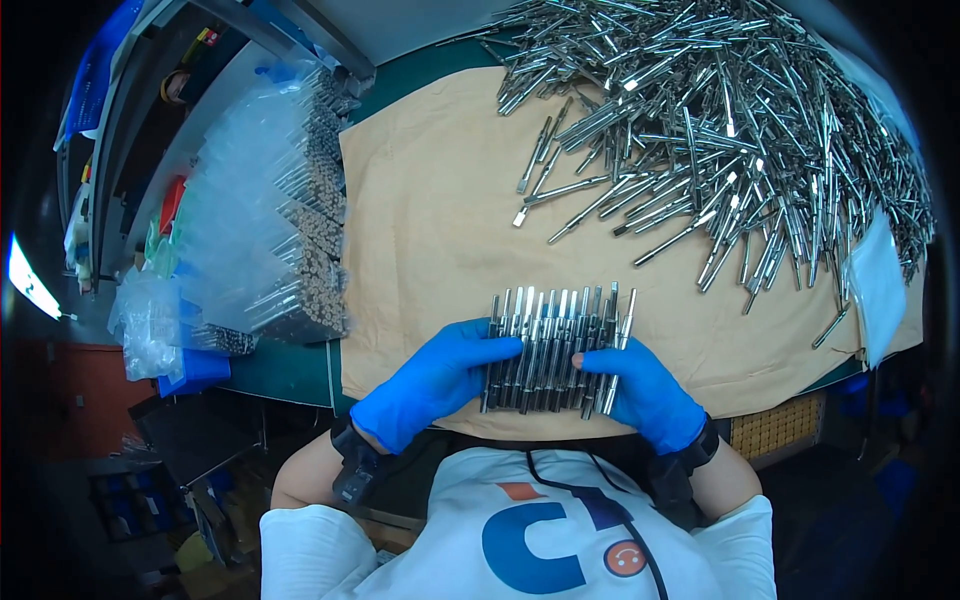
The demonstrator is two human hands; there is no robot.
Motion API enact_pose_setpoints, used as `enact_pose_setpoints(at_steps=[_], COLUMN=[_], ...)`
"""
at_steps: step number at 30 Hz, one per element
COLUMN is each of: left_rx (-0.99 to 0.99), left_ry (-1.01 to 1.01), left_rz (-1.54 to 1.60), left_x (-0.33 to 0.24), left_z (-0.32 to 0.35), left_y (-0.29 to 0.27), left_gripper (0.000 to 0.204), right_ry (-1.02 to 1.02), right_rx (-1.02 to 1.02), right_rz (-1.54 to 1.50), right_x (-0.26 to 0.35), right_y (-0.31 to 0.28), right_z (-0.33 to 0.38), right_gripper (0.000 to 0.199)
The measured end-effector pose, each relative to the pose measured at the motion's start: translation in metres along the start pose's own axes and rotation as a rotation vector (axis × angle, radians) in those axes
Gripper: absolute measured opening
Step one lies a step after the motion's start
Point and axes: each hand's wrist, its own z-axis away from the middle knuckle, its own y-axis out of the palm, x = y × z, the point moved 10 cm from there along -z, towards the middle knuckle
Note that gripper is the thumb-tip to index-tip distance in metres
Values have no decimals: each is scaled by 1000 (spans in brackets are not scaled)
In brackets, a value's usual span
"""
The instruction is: The person gathers metal rods from a pile, aligns them into a bundle, and slides the bundle into a plastic bag. After setting the bag aside, the person picks up more metal rods and organizes them into another bundle.
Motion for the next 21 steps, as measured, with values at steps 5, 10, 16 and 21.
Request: enact_pose_setpoints(at_steps=[5, 10, 16, 21], left_rx=[-50, -13, 78, 97], left_ry=[-71, -44, 37, 41], left_rz=[-47, -42, 146, 217], left_x=[15, 20, 20, 19], left_z=[-14, -24, -31, -29], left_y=[16, 26, 23, 20], left_gripper=[35, 35, 34, 33], right_ry=[1, -10, 32, 20], right_rx=[4, -50, -126, -64], right_rz=[-10, -31, 117, 143], right_x=[-1, 3, 16, 24], right_y=[3, 6, 16, 24], right_z=[0, 5, 13, 16], right_gripper=[34, 34, 37, 40])
